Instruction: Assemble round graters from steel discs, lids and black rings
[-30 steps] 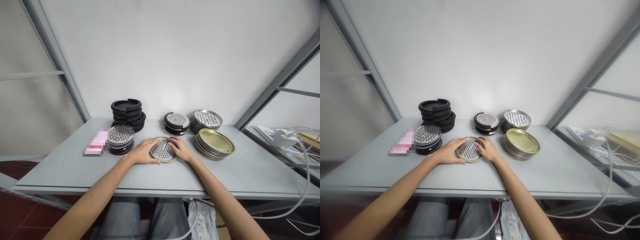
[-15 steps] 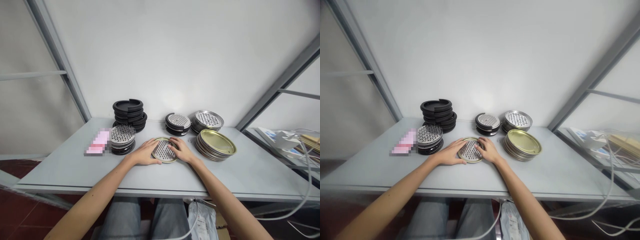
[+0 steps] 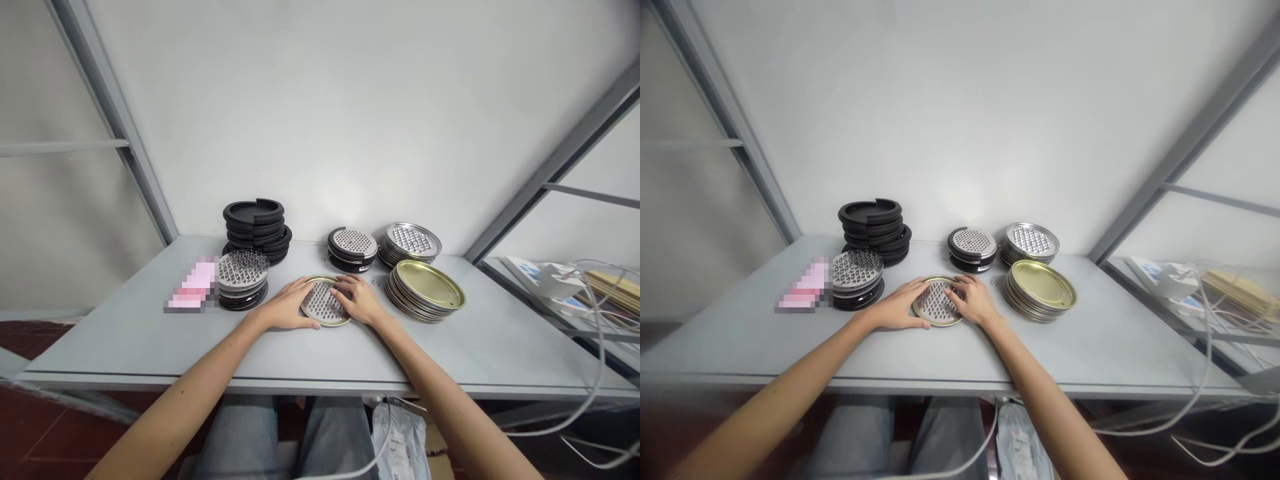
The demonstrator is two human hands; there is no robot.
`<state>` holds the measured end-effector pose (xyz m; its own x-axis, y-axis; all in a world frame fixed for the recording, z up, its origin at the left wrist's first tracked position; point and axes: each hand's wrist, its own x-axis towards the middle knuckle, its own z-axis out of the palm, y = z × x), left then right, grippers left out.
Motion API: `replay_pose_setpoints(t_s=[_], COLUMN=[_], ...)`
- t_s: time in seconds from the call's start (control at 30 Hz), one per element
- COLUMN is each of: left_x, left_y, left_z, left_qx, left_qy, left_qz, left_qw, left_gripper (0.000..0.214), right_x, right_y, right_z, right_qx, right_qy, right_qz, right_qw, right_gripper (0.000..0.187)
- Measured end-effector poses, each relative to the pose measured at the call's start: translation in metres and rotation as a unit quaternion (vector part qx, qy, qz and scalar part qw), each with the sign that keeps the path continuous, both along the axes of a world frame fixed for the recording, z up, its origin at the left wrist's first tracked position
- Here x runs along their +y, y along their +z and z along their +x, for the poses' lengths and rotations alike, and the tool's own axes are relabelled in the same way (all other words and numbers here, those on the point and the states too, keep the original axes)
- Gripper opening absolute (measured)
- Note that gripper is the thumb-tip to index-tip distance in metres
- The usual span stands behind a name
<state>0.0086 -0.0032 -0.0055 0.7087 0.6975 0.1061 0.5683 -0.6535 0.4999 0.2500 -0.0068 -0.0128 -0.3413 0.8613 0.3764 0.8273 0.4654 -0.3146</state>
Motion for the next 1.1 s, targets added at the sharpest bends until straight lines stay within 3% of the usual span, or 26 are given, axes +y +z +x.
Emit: replay_pose_setpoints(t_s=[0.47,0.77,1.1], left_x=[-0.002,0.002,0.0], left_y=[0.008,0.004,0.011], left_z=[-0.001,-0.003,-0.003], left_qx=[-0.028,-0.048,-0.062], left_qy=[-0.009,0.011,-0.003], left_qz=[0.019,0.012,0.013], left_qw=[0.999,0.999,0.998], left_gripper=[0.104,0.113,0.108], right_x=[0.004,0.002,0.003], right_y=[-0.009,-0.004,-0.006], right_z=[0.002,-0.002,0.002], right_qx=[0.08,0.036,0.085], right_qy=[-0.017,-0.013,-0.026], right_qz=[-0.018,-0.027,-0.024], right_qw=[0.996,0.999,0.996], right_gripper=[0.05,0.051,0.05])
